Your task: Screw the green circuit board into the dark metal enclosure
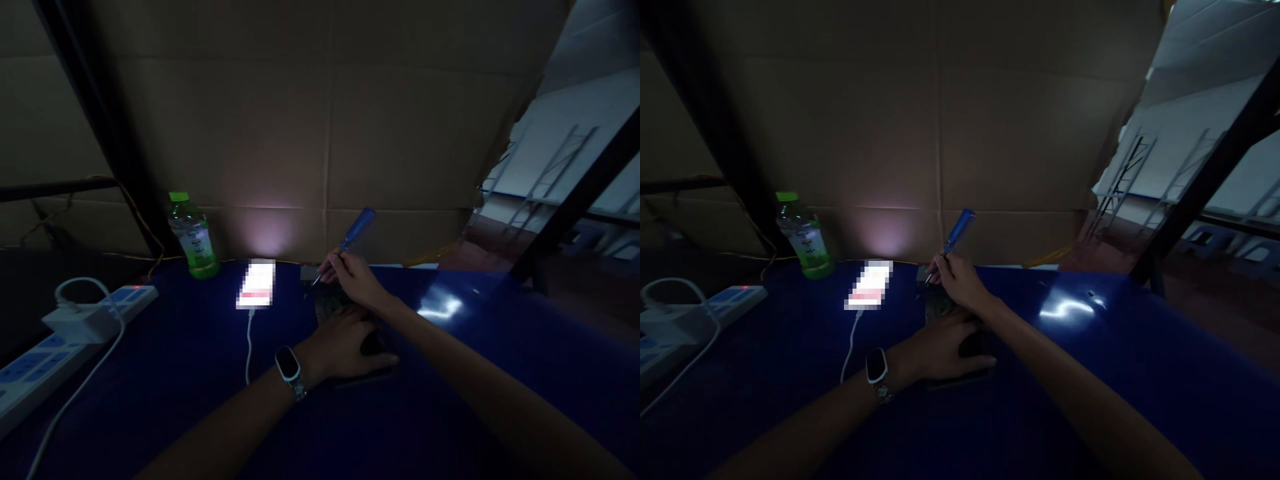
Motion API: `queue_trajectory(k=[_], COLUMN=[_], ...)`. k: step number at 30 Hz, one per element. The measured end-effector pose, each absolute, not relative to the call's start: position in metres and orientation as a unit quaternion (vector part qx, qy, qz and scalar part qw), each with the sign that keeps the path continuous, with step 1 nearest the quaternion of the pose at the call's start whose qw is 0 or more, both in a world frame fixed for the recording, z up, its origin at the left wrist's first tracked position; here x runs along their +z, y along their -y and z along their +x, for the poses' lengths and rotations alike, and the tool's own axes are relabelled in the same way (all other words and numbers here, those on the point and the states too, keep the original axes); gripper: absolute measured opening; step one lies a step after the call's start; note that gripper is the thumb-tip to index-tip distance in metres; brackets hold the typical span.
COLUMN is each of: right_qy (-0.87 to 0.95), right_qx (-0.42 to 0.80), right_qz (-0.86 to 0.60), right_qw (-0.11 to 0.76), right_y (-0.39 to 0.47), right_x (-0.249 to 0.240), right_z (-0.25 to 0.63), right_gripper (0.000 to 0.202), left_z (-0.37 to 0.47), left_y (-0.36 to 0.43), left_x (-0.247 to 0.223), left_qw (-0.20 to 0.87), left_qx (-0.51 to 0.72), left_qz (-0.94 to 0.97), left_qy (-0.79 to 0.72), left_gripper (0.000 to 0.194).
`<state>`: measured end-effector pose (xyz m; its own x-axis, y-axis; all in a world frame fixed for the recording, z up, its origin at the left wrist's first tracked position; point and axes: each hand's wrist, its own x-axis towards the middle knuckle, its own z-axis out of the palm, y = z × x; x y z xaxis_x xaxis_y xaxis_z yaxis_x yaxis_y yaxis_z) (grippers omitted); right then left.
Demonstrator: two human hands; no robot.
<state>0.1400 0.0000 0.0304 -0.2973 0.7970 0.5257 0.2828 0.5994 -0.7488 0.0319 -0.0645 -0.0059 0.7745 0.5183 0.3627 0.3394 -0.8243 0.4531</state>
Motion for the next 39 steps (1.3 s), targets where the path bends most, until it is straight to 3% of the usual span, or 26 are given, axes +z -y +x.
queue_trajectory(k=[17,22,26,29,35,39], right_qy=[0.737,0.697,0.636,0.593,0.528,0.524], right_qx=[0.292,0.306,0.346,0.374,0.411,0.413], right_qz=[-0.36,-0.36,-0.355,-0.355,-0.361,-0.365], right_qw=[0.492,0.54,0.591,0.618,0.649,0.649], right_y=[-0.007,-0.004,0.005,0.018,0.038,0.038], right_x=[0.019,0.031,0.034,0.027,0.008,0.008], right_z=[0.144,0.151,0.16,0.171,0.188,0.189], right_gripper=[0.042,0.041,0.037,0.033,0.032,0.03], left_z=[0.031,0.02,-0.002,-0.018,-0.028,-0.028], left_y=[0.066,0.054,0.032,0.018,0.006,0.006], left_x=[-0.004,0.013,0.028,0.032,0.021,0.016], left_qw=[0.171,0.128,0.12,0.128,0.203,0.27], left_qx=[0.256,0.299,0.372,0.391,0.31,0.282], left_qz=[0.925,0.915,0.861,0.835,0.861,0.86], left_qy=[-0.224,-0.24,-0.325,-0.366,-0.347,-0.328], left_gripper=[0.051,0.02,0.017,0.012,0.022,0.016])
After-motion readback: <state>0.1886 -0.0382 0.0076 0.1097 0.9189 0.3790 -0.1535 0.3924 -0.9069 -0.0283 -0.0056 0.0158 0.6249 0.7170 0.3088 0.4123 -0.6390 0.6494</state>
